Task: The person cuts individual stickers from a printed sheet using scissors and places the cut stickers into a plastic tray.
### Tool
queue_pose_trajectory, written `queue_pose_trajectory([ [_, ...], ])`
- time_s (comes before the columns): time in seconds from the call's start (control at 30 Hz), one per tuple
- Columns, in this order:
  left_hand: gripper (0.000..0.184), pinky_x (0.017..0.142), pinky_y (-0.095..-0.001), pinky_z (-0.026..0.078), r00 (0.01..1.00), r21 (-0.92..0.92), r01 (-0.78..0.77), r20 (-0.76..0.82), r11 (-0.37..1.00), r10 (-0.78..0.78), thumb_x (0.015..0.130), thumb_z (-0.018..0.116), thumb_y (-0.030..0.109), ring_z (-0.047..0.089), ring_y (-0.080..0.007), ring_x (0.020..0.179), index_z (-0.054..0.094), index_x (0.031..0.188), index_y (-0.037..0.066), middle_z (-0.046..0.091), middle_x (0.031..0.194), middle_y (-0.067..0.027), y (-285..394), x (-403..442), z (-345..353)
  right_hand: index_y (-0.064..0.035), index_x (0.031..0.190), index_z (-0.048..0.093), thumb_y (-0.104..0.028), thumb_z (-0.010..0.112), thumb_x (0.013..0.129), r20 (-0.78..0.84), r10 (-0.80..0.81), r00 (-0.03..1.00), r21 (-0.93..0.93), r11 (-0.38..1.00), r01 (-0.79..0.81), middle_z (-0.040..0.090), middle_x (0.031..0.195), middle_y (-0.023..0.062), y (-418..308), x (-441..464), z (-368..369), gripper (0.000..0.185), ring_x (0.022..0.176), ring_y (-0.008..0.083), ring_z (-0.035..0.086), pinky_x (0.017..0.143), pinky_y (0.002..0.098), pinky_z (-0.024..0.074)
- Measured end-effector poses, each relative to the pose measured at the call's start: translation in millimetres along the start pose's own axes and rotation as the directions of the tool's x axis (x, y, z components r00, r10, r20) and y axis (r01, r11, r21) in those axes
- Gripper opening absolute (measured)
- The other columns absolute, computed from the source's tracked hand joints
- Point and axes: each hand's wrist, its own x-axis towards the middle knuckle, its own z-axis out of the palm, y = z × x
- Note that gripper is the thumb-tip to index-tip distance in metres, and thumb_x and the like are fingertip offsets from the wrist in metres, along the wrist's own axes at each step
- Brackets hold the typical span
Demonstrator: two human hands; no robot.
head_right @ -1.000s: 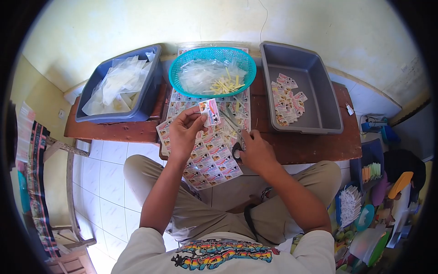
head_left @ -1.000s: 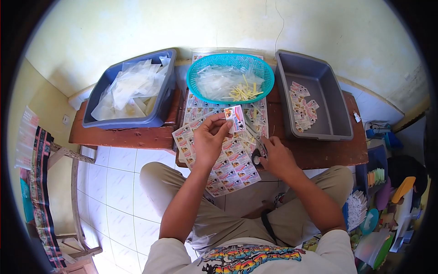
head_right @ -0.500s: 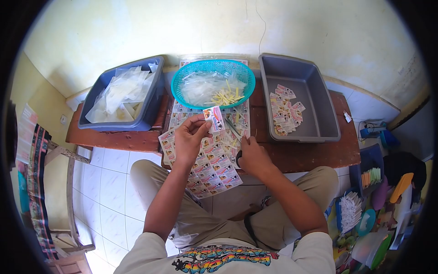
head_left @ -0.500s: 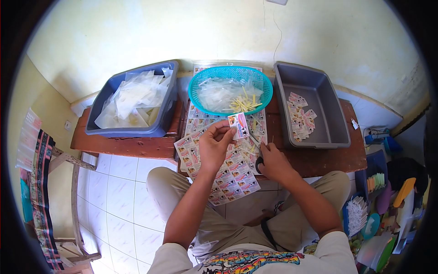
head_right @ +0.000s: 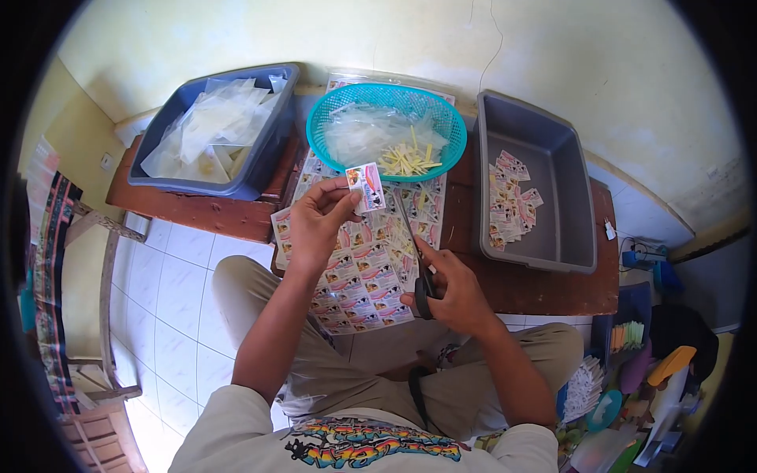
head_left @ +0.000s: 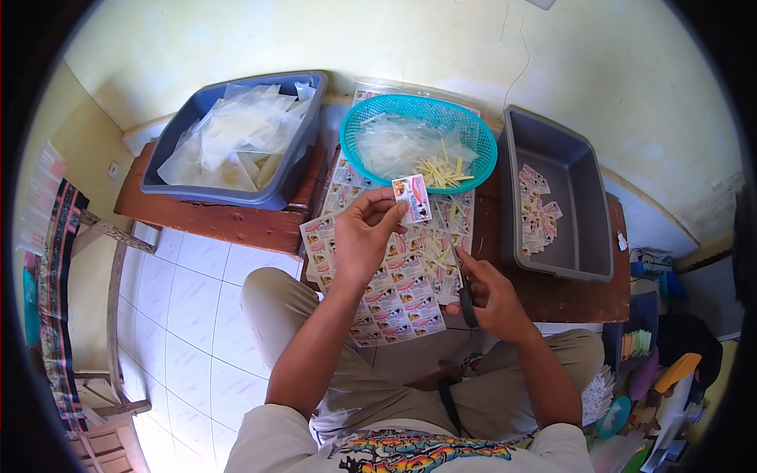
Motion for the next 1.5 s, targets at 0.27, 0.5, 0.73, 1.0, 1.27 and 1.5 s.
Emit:
queue_pose_trajectory([
  [0.27, 0.029, 0.071, -0.027, 0.063, 1.0, -0.008, 0.014, 0.015, 1.0, -0.014, 0.099, 0.078, 0.005, 0.075, -0.0132, 0.087, 0.069, 0.123, -0.007, 0.079, 0.105, -0.0141, -6.1, 2.3, 8.4, -0.0091, 0.171, 0.031, -0.006, 0.087, 0.09, 0.081, -0.085, 0.993, 0.211, 0.975, 0.066, 0.05, 0.128, 0.0073, -2.7, 7.4, 3.3, 0.099, 0.101, 0.0125, 0.062, 0.089, 0.0252, 0.0565],
  [0.5, 0.029, 0.069, -0.0256, 0.061, 0.999, 0.011, 0.03, 0.03, 0.999, -0.03, 0.098, 0.079, 0.006, 0.074, -0.0122, 0.084, 0.069, 0.123, -0.006, 0.079, 0.105, -0.0135, -7.0, 1.6, 8.1, -0.0092, 0.171, 0.03, -0.005, 0.085, 0.091, 0.081, -0.089, 0.993, 0.248, 0.967, 0.066, 0.049, 0.131, 0.008, -8.5, 12.3, 6.7, 0.098, 0.105, 0.0147, 0.062, 0.093, 0.0285, 0.0588],
  [0.73, 0.029, 0.069, -0.026, 0.062, 0.998, 0.012, 0.042, 0.036, 0.999, -0.043, 0.098, 0.079, 0.005, 0.074, -0.0118, 0.084, 0.069, 0.123, -0.006, 0.078, 0.104, -0.0126, -7.6, -0.5, 9.3, -0.0097, 0.171, 0.03, -0.004, 0.084, 0.092, 0.066, -0.134, 0.989, 0.225, 0.967, 0.116, 0.049, 0.134, 0.0085, -7.2, 16.4, 11.1, 0.096, 0.109, 0.0157, 0.063, 0.097, 0.0297, 0.0588],
  [1.0, 0.028, 0.071, -0.0279, 0.064, 0.998, 0.028, 0.026, 0.058, 0.999, -0.027, 0.098, 0.078, 0.002, 0.074, -0.0128, 0.087, 0.068, 0.123, -0.008, 0.078, 0.104, -0.0138, -5.3, -3.1, 12.3, -0.0095, 0.171, 0.03, -0.006, 0.085, 0.091, 0.032, -0.141, 0.99, 0.248, 0.96, 0.129, 0.049, 0.136, 0.0088, -7.9, 17.0, 14.6, 0.097, 0.111, 0.0158, 0.063, 0.096, 0.0295, 0.0587],
  [1.27, 0.027, 0.071, -0.0285, 0.065, 0.998, 0.03, 0.022, 0.062, 0.999, -0.024, 0.099, 0.077, 0.002, 0.074, -0.0134, 0.088, 0.068, 0.122, -0.008, 0.078, 0.105, -0.0139, -4.7, -4.2, 14.0, -0.0099, 0.171, 0.03, -0.006, 0.085, 0.091, 0.023, -0.115, 0.993, 0.255, 0.961, 0.106, 0.049, 0.135, 0.0088, -7.0, 15.8, 15.1, 0.097, 0.111, 0.0164, 0.064, 0.095, 0.03, 0.0594],
  [1.5, 0.027, 0.071, -0.0283, 0.065, 0.998, 0.034, 0.022, 0.063, 0.999, -0.024, 0.099, 0.077, 0.001, 0.074, -0.0133, 0.088, 0.068, 0.122, -0.008, 0.078, 0.105, -0.0137, -4.9, -4.3, 13.5, -0.0085, 0.171, 0.03, -0.006, 0.085, 0.092, 0.015, -0.139, 0.99, 0.232, 0.964, 0.132, 0.05, 0.135, 0.0095, -7.4, 16.4, 15.5, 0.097, 0.112, 0.0164, 0.064, 0.096, 0.0299, 0.0591],
])
